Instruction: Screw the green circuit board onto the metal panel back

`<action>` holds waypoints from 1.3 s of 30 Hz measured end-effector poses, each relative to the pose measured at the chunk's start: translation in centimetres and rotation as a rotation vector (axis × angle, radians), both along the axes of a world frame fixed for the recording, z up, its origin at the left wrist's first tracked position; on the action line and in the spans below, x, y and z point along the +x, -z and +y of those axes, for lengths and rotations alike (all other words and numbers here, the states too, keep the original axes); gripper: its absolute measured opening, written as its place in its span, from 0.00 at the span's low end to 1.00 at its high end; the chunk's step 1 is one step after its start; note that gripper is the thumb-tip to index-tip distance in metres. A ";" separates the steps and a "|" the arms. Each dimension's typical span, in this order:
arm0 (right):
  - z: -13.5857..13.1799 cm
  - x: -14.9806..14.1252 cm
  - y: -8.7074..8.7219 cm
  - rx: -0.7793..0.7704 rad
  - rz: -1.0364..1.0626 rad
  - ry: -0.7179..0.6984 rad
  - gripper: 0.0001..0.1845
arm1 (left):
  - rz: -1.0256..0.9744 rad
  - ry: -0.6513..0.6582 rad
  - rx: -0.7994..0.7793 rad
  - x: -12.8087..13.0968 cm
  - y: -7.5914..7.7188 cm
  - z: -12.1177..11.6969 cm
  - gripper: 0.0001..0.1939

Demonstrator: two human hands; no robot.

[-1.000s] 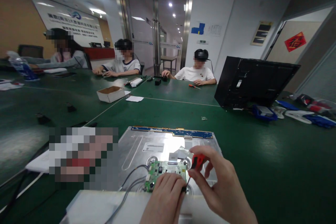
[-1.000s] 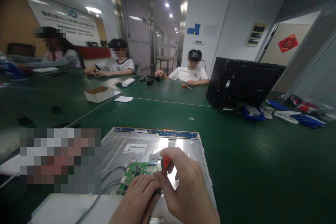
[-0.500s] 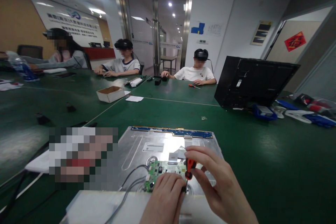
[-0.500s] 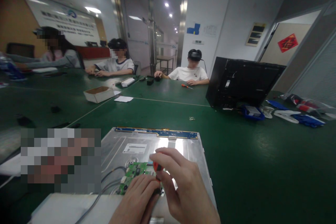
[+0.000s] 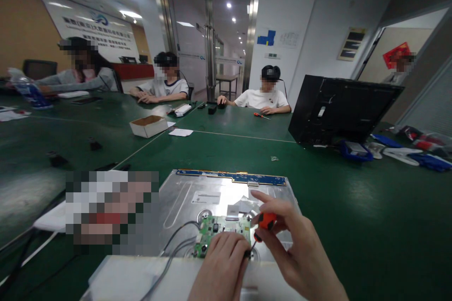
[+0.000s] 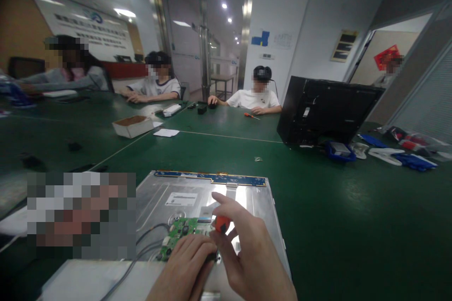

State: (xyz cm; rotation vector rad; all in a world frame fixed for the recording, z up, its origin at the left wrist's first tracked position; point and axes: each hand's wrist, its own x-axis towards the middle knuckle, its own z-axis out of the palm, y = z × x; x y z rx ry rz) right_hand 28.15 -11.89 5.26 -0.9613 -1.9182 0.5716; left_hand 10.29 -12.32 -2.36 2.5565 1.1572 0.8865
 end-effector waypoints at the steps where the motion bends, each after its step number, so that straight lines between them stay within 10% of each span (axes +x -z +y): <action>1: 0.0 0.1 -0.3 0.020 -0.017 -0.013 0.18 | -0.004 -0.005 0.006 0.0 0.0 0.0 0.12; 15: 0.5 -0.6 -0.5 0.134 -0.107 0.121 0.07 | -0.051 -0.031 -0.019 0.3 0.3 -0.2 0.13; 23: 0.0 -0.3 0.2 0.035 -0.033 0.087 0.28 | -0.061 -0.035 -0.007 0.3 0.7 -0.1 0.13; 31: 0.0 -0.1 -1.3 0.076 -0.095 -0.030 0.23 | -0.047 -0.046 0.012 0.3 0.4 -0.2 0.12; 39: 0.2 -0.4 -0.3 0.055 0.023 0.170 0.14 | -0.040 -0.036 -0.007 0.2 0.1 -0.2 0.13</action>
